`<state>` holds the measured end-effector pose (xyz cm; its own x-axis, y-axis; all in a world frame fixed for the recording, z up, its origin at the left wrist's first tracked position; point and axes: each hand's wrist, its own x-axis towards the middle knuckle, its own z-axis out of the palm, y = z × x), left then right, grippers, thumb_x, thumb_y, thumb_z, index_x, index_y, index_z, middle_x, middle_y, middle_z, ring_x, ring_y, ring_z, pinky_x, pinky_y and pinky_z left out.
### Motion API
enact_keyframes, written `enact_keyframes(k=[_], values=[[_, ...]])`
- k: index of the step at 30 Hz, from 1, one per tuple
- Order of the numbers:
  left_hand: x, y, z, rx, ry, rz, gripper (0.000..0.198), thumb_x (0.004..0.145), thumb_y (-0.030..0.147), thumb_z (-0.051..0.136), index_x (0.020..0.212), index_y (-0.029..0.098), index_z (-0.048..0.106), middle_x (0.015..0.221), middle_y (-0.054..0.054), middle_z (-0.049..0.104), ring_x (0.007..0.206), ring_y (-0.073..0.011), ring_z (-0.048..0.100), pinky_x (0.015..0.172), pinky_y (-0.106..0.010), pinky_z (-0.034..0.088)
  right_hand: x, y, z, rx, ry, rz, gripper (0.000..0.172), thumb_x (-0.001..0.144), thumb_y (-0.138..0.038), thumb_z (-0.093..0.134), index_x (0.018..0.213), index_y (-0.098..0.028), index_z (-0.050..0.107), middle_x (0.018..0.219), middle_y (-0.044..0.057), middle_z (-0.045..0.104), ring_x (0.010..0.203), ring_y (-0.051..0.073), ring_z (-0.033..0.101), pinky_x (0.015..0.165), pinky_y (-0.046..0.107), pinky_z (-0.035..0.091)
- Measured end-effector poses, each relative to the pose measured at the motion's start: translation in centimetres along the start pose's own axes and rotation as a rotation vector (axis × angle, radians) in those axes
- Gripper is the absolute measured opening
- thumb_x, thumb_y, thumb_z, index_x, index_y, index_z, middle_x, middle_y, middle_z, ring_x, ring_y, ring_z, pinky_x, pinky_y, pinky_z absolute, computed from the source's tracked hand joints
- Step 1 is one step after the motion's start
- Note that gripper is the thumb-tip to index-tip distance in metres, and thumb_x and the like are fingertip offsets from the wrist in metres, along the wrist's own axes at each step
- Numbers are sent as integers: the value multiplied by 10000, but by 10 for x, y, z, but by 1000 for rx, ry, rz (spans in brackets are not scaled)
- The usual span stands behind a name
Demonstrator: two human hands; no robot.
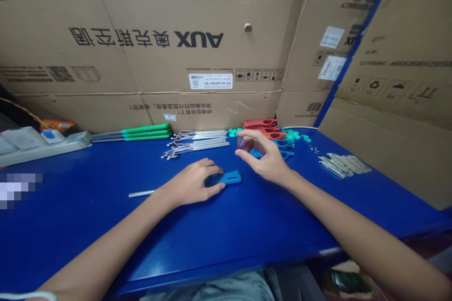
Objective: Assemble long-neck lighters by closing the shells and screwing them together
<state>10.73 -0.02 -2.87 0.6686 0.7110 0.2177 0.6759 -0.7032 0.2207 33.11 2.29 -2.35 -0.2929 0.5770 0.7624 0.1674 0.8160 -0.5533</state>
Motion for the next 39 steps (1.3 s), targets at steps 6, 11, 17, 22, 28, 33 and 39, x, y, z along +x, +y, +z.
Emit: enact_keyframes(k=[6, 11, 17, 22, 28, 33, 39], values=[[0, 0, 0, -1, -3, -2, 333, 900, 395, 550, 1115, 165, 658, 1014, -88, 643, 948, -232, 621, 849, -347, 497, -1, -3, 3, -33, 18, -8, 376, 842, -164, 622, 1196, -254, 533, 941, 30, 603, 826, 171, 604, 700, 335, 544], [1, 0, 0, -5, -1, -1, 340, 899, 396, 550, 1117, 158, 657, 1022, -91, 639, 947, -233, 623, 846, -348, 500, -2, -7, 3, -12, -8, -1, 369, 870, -131, 542, 1218, -247, 502, 964, 44, 629, 874, 187, 642, 743, 364, 561], [1, 1, -1, -4, 2, -1, 332, 899, 398, 550, 1110, 167, 660, 1014, -88, 644, 945, -234, 626, 845, -345, 499, -2, -4, 3, -16, -9, -3, 384, 870, -161, 578, 1231, -264, 496, 899, 22, 609, 772, 166, 615, 715, 352, 551], [1, 0, 0, -2, 2, -1, 336, 897, 405, 553, 1114, 171, 659, 996, -84, 645, 939, -236, 626, 835, -347, 499, -3, 0, 5, -34, 4, 2, 417, 858, -202, 629, 1244, -293, 498, 858, 0, 570, 717, 143, 569, 693, 331, 544], [0, 1, 0, -4, 11, -2, 331, 892, 398, 558, 1105, 168, 664, 1012, -87, 650, 932, -231, 631, 844, -343, 497, -3, -5, 4, -69, -4, -49, 383, 872, -159, 572, 1234, -272, 521, 968, 32, 615, 836, 167, 620, 705, 334, 559], [0, 1, -1, -4, 9, 0, 332, 895, 400, 553, 1106, 168, 662, 1003, -85, 650, 919, -230, 631, 823, -341, 502, -3, -5, 3, -35, -5, -20, 376, 880, -144, 547, 1239, -252, 514, 979, 45, 632, 874, 183, 648, 753, 360, 566], [0, 1, -1, 2, 4, 5, 330, 901, 403, 545, 1107, 171, 659, 1001, -87, 648, 925, -229, 624, 834, -346, 497, -2, -4, 4, -6, 0, 32, 353, 881, -196, 580, 1221, -257, 512, 900, 29, 611, 801, 176, 634, 737, 364, 567]])
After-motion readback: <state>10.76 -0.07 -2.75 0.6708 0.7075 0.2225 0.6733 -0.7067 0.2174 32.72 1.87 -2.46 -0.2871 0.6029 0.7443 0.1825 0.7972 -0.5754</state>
